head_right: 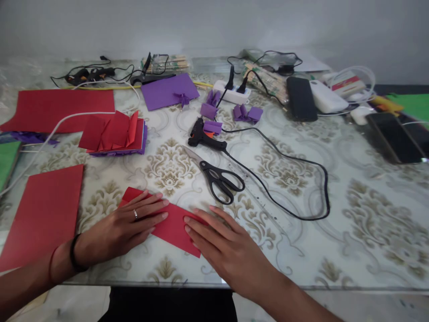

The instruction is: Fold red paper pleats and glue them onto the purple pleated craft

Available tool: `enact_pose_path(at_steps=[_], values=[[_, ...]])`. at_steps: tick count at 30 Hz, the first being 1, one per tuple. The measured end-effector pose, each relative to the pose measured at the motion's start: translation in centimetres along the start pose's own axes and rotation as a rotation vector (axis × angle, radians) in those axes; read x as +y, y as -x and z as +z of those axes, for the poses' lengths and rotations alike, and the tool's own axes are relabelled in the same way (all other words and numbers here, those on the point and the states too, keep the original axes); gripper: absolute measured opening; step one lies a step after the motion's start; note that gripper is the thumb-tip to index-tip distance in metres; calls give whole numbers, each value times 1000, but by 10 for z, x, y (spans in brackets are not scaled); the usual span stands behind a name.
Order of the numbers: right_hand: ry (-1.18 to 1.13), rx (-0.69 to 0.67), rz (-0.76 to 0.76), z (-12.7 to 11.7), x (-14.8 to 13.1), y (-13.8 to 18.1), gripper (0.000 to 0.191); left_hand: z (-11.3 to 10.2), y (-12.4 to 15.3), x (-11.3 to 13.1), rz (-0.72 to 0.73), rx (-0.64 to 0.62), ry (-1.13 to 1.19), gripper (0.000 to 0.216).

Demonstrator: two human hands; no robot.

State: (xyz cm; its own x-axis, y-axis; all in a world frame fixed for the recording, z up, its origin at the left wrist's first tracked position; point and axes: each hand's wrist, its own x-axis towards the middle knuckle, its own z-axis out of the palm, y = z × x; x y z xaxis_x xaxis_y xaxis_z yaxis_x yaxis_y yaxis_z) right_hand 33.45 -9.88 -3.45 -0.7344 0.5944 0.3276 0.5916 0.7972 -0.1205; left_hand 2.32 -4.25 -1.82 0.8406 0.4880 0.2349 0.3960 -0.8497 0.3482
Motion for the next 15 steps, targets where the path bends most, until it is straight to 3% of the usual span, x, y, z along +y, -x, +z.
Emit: enact_pose_path(at_steps=[8, 15], values=[[28, 17, 52, -8, 3, 9, 26, -1, -1, 0, 12, -13, -6, 43], [-25, 45, 64, -6, 4, 7, 24, -4, -10, -5, 106, -113, 62, 60]])
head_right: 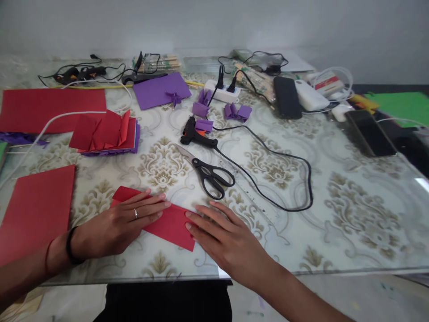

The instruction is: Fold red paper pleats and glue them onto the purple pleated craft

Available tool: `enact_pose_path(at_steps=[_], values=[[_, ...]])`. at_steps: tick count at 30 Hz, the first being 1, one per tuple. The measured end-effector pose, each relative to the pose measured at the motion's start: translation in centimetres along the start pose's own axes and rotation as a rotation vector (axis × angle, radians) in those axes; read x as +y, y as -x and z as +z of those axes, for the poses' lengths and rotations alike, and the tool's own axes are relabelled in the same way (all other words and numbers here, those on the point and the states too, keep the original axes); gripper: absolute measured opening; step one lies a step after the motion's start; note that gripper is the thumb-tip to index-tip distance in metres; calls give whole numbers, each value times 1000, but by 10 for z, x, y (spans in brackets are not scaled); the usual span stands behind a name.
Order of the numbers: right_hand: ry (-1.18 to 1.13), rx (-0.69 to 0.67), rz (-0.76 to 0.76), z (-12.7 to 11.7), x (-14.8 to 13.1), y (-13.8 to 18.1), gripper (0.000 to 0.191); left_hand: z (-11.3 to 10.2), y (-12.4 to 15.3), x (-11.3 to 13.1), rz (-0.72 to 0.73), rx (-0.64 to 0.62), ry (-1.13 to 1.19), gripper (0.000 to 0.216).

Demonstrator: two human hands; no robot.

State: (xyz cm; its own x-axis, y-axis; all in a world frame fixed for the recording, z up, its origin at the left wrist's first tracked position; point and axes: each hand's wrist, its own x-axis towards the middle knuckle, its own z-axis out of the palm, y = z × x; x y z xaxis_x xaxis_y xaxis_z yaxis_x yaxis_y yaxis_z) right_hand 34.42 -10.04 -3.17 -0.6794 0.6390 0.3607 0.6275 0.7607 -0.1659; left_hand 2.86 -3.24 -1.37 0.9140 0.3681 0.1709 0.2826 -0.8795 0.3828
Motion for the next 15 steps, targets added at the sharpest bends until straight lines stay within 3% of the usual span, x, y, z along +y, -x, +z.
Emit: enact_pose_path(at_steps=[9, 15], values=[[-49, 28, -17, -9, 10, 4, 19, -2, 0, -6, -13, -98, 1, 54], [-77, -40, 22, -18, 13, 10, 26, -2, -1, -5, -4, -120, -37, 53]])
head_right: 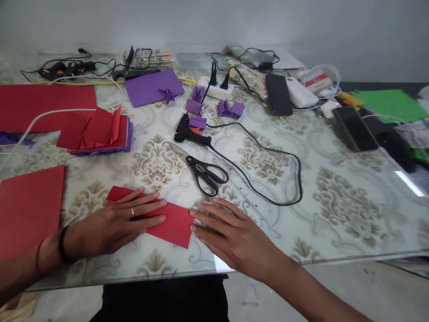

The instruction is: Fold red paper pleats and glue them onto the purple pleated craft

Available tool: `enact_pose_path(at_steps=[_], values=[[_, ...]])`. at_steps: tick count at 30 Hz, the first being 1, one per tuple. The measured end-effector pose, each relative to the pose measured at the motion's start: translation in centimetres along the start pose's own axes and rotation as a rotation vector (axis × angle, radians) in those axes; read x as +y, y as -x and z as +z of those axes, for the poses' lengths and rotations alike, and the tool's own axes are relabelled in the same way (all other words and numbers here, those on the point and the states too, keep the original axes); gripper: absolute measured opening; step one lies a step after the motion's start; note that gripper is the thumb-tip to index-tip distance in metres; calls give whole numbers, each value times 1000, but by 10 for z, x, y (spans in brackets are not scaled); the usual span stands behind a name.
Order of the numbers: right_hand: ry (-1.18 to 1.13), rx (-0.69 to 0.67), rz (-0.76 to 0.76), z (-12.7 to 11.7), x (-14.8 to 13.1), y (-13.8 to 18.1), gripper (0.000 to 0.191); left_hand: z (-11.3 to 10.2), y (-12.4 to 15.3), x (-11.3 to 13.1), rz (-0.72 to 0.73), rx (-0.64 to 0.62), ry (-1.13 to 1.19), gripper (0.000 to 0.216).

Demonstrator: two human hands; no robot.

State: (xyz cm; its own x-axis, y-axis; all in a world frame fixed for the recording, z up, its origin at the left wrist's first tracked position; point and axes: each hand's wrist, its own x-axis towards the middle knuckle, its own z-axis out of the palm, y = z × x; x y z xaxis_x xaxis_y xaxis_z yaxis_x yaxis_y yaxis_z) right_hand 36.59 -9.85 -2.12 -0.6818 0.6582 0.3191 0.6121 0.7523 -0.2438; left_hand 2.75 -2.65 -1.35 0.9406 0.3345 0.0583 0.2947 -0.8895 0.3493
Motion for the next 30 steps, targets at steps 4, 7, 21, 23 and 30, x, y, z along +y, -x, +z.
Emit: enact_pose_path(at_steps=[4, 7, 21, 23, 30], values=[[-76, 20, 22, -6, -3, -5, 22, 3, 0, 1, -16, 13, -7, 54], [-72, 20, 11, -7, -9, -14, 22, 5, 0, 1, -17, 13, -12, 53], [97, -47, -86, 22, -22, -32, 38, 5, 0, 7, -45, -40, -144, 52], [91, -35, -76, 23, -23, -32, 37, 5, 2, 9, -59, -39, -145, 51], [80, -39, -76, 27, -23, -30, 32, 7, 13, 16, -159, 39, -124, 50]])
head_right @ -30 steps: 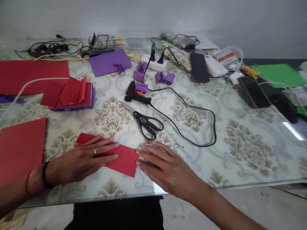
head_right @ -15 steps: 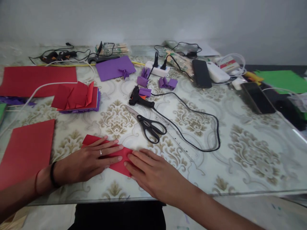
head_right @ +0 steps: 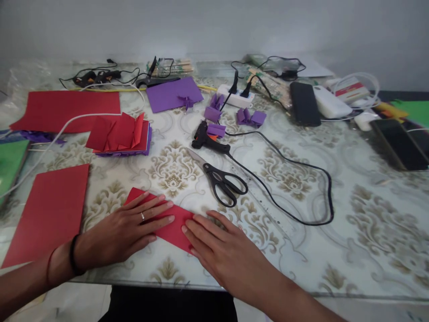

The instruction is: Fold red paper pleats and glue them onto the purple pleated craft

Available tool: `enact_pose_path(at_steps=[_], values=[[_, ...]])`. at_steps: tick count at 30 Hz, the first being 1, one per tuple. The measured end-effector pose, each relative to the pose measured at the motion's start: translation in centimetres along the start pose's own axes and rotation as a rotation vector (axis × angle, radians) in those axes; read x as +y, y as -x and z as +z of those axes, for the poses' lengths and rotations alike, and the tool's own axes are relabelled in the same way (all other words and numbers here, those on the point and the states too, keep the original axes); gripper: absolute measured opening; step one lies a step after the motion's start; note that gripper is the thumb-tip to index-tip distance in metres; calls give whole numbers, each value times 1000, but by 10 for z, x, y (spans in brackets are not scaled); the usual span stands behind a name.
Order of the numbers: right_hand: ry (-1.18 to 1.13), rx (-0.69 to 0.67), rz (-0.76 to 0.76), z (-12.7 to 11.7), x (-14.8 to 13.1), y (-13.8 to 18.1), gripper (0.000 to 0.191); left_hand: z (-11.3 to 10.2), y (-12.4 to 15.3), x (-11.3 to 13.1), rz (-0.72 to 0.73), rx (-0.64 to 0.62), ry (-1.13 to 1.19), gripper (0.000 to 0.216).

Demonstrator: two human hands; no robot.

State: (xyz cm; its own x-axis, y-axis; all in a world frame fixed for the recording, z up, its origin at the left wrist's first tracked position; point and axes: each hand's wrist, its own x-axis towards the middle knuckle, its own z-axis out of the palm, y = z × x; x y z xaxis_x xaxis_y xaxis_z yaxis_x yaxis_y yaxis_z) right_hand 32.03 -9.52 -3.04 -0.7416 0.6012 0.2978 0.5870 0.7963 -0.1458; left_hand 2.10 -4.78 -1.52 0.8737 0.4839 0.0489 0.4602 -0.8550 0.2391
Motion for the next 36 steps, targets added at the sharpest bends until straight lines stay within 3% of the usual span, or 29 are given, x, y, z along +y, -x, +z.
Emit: enact_pose_path(at_steps=[12, 16, 25, 36], values=[[-22, 26, 36, -3, -3, -4, 37, -2, 28, 7, -155, 80, -54, 51], [-16, 39, 33, 0, -3, -2, 38, -2, 24, 9, -166, 103, -56, 46], [26, 65, -24, -2, -1, -5, 35, 19, 9, 33, -306, 315, -84, 34], [56, 65, -24, -3, -1, -8, 37, 25, 6, 41, -406, 293, -112, 40]])
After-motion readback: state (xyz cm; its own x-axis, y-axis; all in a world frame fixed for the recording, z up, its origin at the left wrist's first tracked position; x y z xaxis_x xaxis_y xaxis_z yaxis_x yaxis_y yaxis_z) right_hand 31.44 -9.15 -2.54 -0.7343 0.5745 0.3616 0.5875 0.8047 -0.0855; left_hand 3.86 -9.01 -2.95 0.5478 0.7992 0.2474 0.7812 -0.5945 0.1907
